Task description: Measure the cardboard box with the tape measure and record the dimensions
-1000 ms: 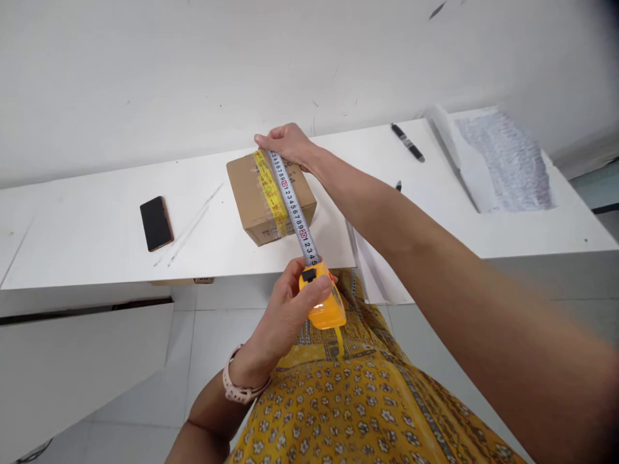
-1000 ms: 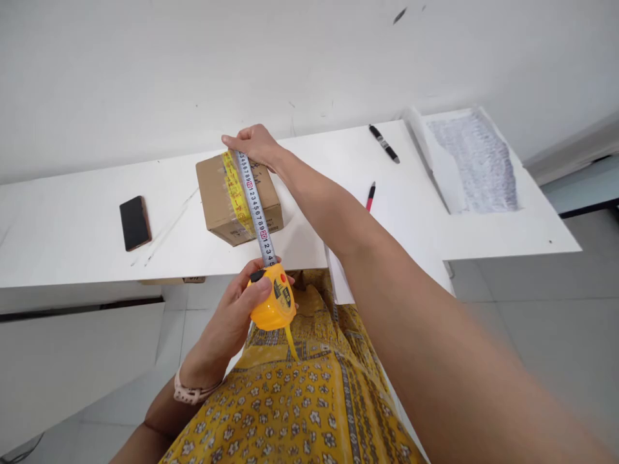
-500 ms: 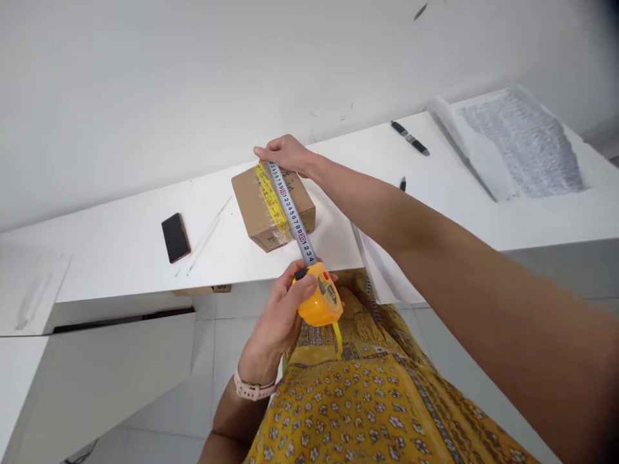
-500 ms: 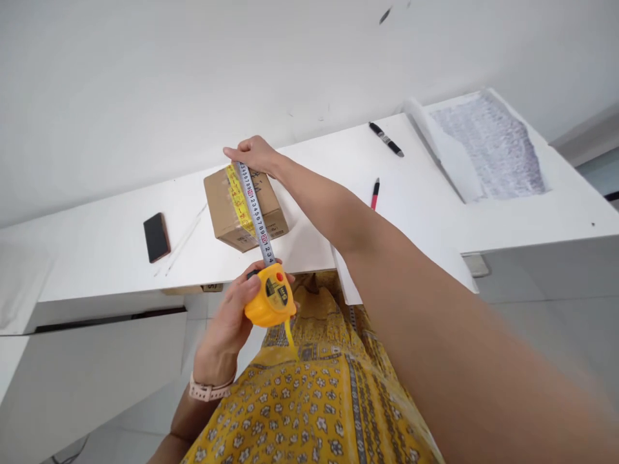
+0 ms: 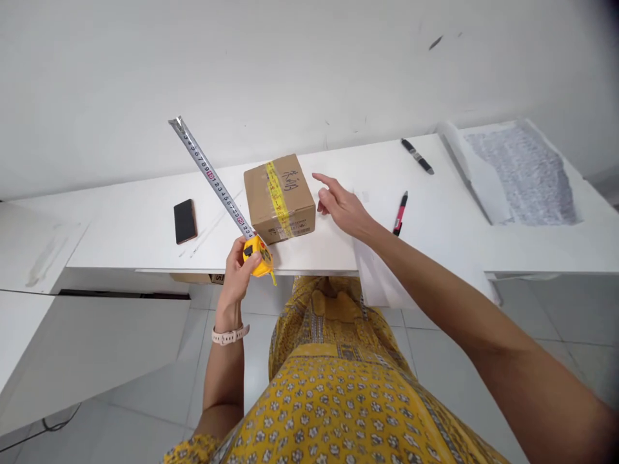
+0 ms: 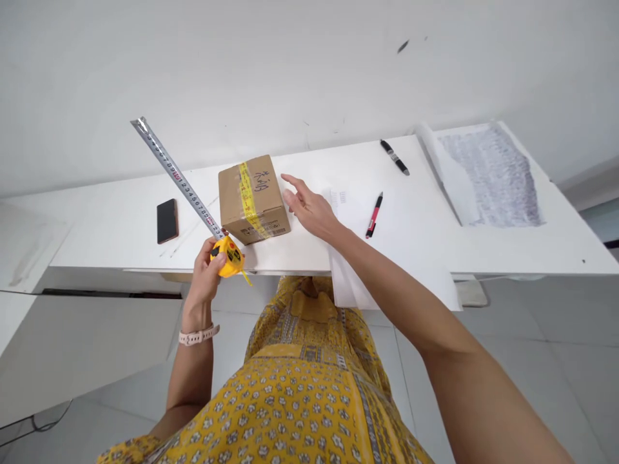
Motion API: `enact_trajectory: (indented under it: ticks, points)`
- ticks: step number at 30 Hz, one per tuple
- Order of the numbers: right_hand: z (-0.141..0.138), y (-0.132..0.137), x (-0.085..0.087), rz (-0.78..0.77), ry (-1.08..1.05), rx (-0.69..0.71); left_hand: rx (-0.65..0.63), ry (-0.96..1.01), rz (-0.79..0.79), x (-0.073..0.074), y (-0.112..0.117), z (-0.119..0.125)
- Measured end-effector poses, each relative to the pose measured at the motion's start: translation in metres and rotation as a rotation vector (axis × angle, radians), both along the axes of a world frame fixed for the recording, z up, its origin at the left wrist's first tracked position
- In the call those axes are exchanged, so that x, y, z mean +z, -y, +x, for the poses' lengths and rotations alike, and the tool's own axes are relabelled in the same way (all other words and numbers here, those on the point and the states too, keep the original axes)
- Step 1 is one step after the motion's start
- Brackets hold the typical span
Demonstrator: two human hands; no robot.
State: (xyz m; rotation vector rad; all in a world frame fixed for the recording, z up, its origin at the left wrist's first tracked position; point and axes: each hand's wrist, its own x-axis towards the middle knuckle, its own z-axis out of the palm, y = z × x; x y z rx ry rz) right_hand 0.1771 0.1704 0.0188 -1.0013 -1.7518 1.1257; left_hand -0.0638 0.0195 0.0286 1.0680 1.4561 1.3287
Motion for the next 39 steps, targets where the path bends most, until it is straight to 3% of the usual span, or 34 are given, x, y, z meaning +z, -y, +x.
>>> enact_trajectory:
  ticks: [2,4,8,12,15,17,21,25,30,39]
  points:
    - [-0.003,-0.002,0.009,0.037,0.004,-0.032,-0.034,-0.023,0.004,0.018,0.002,-0.001]
    - [-0.005,-0.009,0.026,0.055,-0.042,-0.096,-0.128,-0.039,-0.029,0.046,0.011,-0.010]
    - [-0.006,-0.024,0.062,0.019,-0.246,-0.148,-0.527,-0.082,-0.270,0.101,0.018,-0.049]
    - [-0.013,-0.028,0.072,-0.059,-0.372,-0.118,-0.722,-0.309,-0.475,0.126,-0.008,-0.078]
    - [-0.019,-0.027,0.064,-0.100,-0.394,-0.106,-0.807,-0.387,-0.538,0.128,-0.032,-0.088]
    - [-0.021,-0.026,0.056,-0.133,-0.401,-0.114,-0.783,-0.427,-0.533,0.127,-0.045,-0.095]
    - [-0.027,-0.021,0.041,-0.216,-0.378,-0.146,-0.544,-0.504,-0.418,0.125,-0.069,-0.117]
    - [-0.039,-0.016,0.033,-0.240,-0.333,-0.099,-0.410,-0.390,-0.440,0.123,-0.092,-0.131]
    - [-0.049,-0.017,0.035,-0.176,-0.205,-0.071,-0.442,-0.280,-0.453,0.113,-0.108,-0.121]
    - [-0.024,-0.026,0.030,-0.159,-0.068,-0.020,-0.517,-0.243,-0.382,0.096,-0.119,-0.115]
